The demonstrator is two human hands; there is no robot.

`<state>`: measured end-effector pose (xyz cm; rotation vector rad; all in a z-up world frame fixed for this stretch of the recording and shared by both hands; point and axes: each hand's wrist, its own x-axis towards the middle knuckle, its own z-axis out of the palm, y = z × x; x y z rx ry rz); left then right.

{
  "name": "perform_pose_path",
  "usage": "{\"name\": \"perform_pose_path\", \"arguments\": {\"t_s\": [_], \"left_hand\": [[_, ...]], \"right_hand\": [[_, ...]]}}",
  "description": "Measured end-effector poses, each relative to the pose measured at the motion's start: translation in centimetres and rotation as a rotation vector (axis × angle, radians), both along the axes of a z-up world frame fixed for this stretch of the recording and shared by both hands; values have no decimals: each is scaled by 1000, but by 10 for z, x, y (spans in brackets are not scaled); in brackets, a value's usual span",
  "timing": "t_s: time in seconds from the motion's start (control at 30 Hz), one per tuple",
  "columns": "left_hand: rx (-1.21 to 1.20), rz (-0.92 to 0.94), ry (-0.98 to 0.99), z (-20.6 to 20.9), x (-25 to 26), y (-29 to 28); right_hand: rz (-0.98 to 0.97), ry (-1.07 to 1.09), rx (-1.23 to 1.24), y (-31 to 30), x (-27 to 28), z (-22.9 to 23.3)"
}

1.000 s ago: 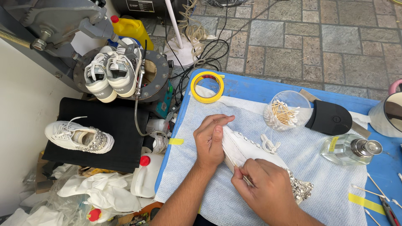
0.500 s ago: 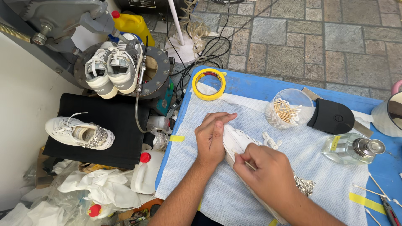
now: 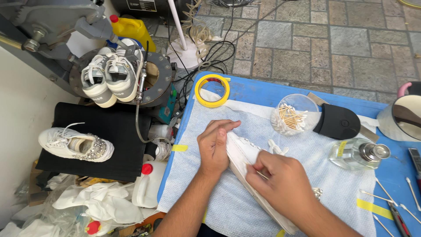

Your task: The person cleans a white sneaker with a decorative heel using a cotton swab dipped in liquid. They repeatedly dip the swab into a small bottle and scrub the shoe's upper and sole, rotating the shoe to access different areas.

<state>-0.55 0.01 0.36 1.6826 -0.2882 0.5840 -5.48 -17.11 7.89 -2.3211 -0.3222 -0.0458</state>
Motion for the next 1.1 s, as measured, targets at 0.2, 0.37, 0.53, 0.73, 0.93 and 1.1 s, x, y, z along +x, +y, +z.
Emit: {"name": "perform_pose_path", "arguments": {"t_s": [0.2,0.37,0.53,0.73,0.93,1.1], "left_hand": [[5,-60,53,-3,2,7],[28,-86,28,28,9,4],[391,32,57,72,27,-21],[928,-229,94,72,82,-119],[1318,-226,303,36,108,-175],[1361,-159,293,39,107,-172]], "right_hand": [[-338,-87,41,-122,-49,-20],[-786,-294,317,-249,-86,-54],[-1029,-441,-473,-293,-98,-60],[-922,-710,-516,-272,-90,-50],[-682,-686,243,-227,-71,-57],[-545,-668,322,-200,-61,-57]]}}
